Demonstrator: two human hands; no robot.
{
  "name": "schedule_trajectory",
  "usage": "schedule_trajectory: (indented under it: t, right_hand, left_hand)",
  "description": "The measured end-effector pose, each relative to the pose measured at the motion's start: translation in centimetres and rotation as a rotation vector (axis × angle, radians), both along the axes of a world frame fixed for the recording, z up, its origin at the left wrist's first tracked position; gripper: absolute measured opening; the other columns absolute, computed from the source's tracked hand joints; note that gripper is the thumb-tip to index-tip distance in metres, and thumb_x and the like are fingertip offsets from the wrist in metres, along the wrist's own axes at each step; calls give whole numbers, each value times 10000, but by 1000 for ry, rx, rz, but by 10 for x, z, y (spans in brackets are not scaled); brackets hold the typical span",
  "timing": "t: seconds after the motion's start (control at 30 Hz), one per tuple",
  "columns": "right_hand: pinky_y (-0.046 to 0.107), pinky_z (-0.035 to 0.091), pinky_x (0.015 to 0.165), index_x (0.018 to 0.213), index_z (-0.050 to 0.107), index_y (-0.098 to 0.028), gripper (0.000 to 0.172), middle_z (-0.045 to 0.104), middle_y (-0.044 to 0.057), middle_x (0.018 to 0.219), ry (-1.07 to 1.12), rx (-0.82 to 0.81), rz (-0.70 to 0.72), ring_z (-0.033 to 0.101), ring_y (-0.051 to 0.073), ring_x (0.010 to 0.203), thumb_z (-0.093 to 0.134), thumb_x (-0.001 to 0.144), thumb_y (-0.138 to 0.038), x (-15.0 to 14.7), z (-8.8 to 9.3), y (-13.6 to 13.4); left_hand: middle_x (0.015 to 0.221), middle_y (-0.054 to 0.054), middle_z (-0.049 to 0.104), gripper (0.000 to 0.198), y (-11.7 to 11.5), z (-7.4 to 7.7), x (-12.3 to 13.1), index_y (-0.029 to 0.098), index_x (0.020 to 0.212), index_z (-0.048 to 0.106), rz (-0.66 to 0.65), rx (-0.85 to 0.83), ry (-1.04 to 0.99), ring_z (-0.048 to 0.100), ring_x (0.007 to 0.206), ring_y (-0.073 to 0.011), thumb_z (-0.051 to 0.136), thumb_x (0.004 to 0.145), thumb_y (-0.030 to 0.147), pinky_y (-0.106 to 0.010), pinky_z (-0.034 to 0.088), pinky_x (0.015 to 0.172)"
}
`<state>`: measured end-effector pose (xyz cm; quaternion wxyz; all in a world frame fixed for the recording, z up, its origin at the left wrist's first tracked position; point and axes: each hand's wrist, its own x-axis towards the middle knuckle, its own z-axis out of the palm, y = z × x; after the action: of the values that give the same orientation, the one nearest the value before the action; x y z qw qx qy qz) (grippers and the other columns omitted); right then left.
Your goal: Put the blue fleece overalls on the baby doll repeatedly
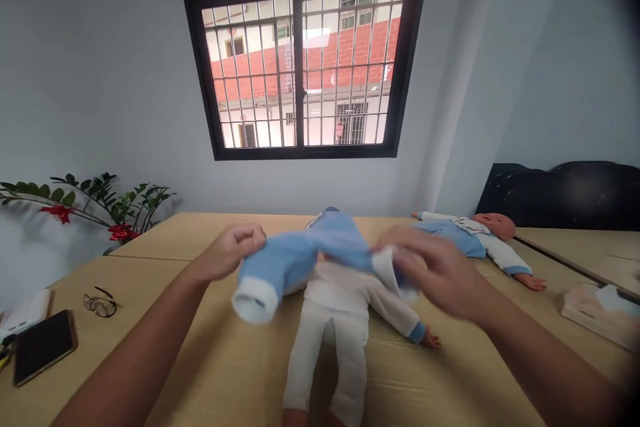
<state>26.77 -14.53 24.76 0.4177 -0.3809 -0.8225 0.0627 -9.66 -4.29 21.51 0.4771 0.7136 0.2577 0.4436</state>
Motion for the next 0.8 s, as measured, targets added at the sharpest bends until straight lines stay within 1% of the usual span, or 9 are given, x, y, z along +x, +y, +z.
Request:
schedule_trajectory:
  t: [0.17, 0.23, 0.3, 0.37, 0.47, 0.53, 0.6, 0.67, 0.8]
  right_hand:
    - [324, 581, 771, 1071, 764, -382, 165, 781, 10, 986, -310, -500, 132, 734, 222, 883, 659, 953, -335, 1, -84, -72]
    - [351, 584, 767, 1109, 760, -376, 223, 780, 24, 1009, -333, -545, 102, 732, 250, 883, 739, 887, -383, 0, -105, -74]
    - [392, 577, 832, 1134, 750, -346, 257, 766, 51, 1074, -327, -501, 48, 717, 277, 957, 727, 892, -430, -4, -114, -55]
    - [440, 536, 960, 1164, 728, -303, 265, 733, 79, 1181, -322, -428, 21, 674, 292, 1096, 644, 957, -446, -13, -117, -18]
    - [474, 459, 1058, 1250, 681, -237, 318, 675, 122, 1300, -300, -273, -38, 595, 299, 1218, 592, 994, -405, -36, -122, 47]
    - [466, 433, 1069, 1285, 653, -185, 379, 665, 148, 1300, -324, -219, -75, 576, 302, 1227, 655, 949, -362, -50, -130, 82]
    - [420, 452, 996, 1128, 702, -153, 295, 699, 139, 1158, -394, -237, -105, 608, 289, 1117, 697, 918, -361, -57, -141, 103]
    - [374, 452, 916, 954, 716, -159, 205, 711, 102, 987, -440, -263, -118, 625, 258, 994, 681, 936, -360, -57, -148, 111]
    - [349, 441, 858, 838, 676, -177, 250, 693, 70, 859, -401, -243, -129, 621, 227, 893, 593, 1001, -347, -52, -146, 103]
  left_hand:
    - [785, 3, 633, 276, -30, -68, -1, 201, 890, 721, -418, -45, 684, 528, 690, -143, 688, 921, 474, -233, 385, 617]
    - [851, -11, 689, 308, -24, -90, 6, 216, 980, 742, -429, -33, 810, 586, 728, -168, 668, 923, 510, -251, 423, 640]
    - [961, -45, 729, 340, -9, -106, 19, 219, 1040, 747, -248, 78, 794, 641, 838, -217, 690, 896, 522, -288, 477, 725]
    - [1238, -104, 708, 466, 13, -116, 38, 227, 1224, 706, -49, 243, 676, 633, 1109, -293, 752, 846, 496, -367, 488, 948]
    - [1500, -153, 571, 750, 44, -123, 71, 207, 1453, 567, -66, 344, 580, 528, 1341, -348, 800, 798, 489, -434, 403, 1124]
    - [1445, -138, 620, 725, 57, -126, 87, 202, 1442, 583, -181, 331, 587, 575, 1285, -329, 783, 812, 500, -404, 434, 1083]
    - [1292, -110, 705, 590, 63, -130, 93, 197, 1324, 673, -244, 305, 640, 636, 1160, -298, 755, 836, 520, -365, 471, 995]
    - [1187, -88, 731, 559, 61, -134, 89, 201, 1276, 694, -240, 267, 687, 661, 1048, -268, 746, 841, 548, -339, 487, 911]
    - [1199, -77, 681, 754, 48, -145, 67, 231, 1408, 582, -185, 173, 684, 638, 902, -214, 804, 779, 582, -310, 491, 791]
